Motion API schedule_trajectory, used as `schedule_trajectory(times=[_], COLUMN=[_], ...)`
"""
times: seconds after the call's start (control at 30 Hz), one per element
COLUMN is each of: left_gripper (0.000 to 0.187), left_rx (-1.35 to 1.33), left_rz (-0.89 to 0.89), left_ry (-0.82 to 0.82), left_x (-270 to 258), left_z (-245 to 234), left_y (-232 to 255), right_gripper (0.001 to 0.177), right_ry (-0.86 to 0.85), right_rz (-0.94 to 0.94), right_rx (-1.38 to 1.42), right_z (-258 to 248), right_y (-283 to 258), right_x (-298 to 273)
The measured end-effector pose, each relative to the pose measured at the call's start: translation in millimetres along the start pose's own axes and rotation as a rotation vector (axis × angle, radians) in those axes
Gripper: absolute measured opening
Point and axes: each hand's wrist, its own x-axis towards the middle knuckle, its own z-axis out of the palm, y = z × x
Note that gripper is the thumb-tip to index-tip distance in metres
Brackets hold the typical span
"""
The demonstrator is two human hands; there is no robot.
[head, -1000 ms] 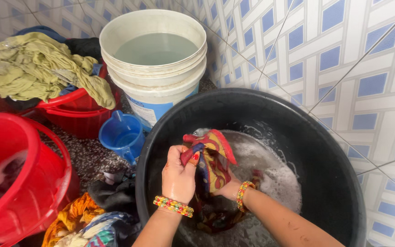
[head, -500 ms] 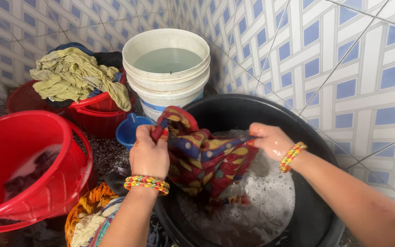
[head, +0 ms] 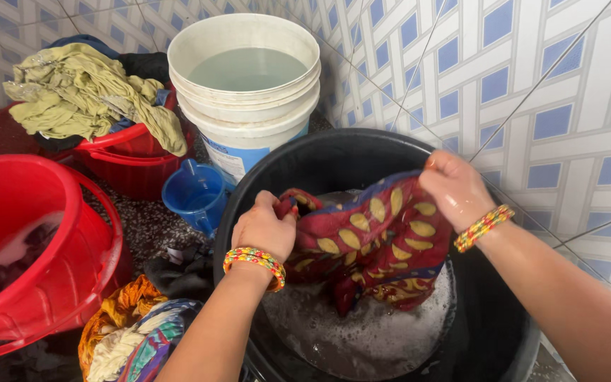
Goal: The person washes clothes by hand, soaking, scrubbing, and wringing out various garments in soapy water inside a bucket and a tub.
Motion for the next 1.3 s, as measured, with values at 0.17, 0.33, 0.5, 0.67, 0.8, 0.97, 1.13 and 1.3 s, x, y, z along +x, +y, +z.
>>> schedule_trajectory(times=[0.17, 0.33, 0.5, 0.67, 0.8, 0.97, 1.13, 1.3], left_gripper=[0.052, 0.124, 0.148, 0.158, 0.148, 0.064, 0.064, 0.078], left_rx=[0.138, 0.396, 0.721, 0.906, 0.914, 0.894, 0.249, 0.257], left_rz=[-0.110, -0.033, 0.031, 0.177, 0.170, 0.354, -0.133, 0.264], left_ry=[-0.214, -0.650, -0.888, -0.867, -0.901, -0.856, -0.526, -0.275], left_x=[17, -5, -5, 10, 37, 63, 97, 74], left_z=[70, 103, 121, 161, 203, 203, 214, 222], left_y=[-57, -58, -30, -60, -91, -98, -73, -88], right_gripper=[0.038, 0.090, 0.110, 0.091, 0.073, 0.052, 0.045, 0.060], right_ry=[-0.050, -0.451, -0.772, -0.952, -1.032, -0.990, -0.623, -0.182], right_rz=[0.163, 0.189, 0.309, 0.347, 0.345, 0.323, 0.366, 0.228], right_rx=[-0.594, -0.879, -1.179, -1.158, -1.116, -1.023, -0.833, -0.817], right_z=[56, 121, 166, 183, 191, 193, 188, 177], right_y=[71, 99, 135, 205, 248, 269, 251, 287], right_x=[-59, -111, -116, -102, -87, -46, 4, 0])
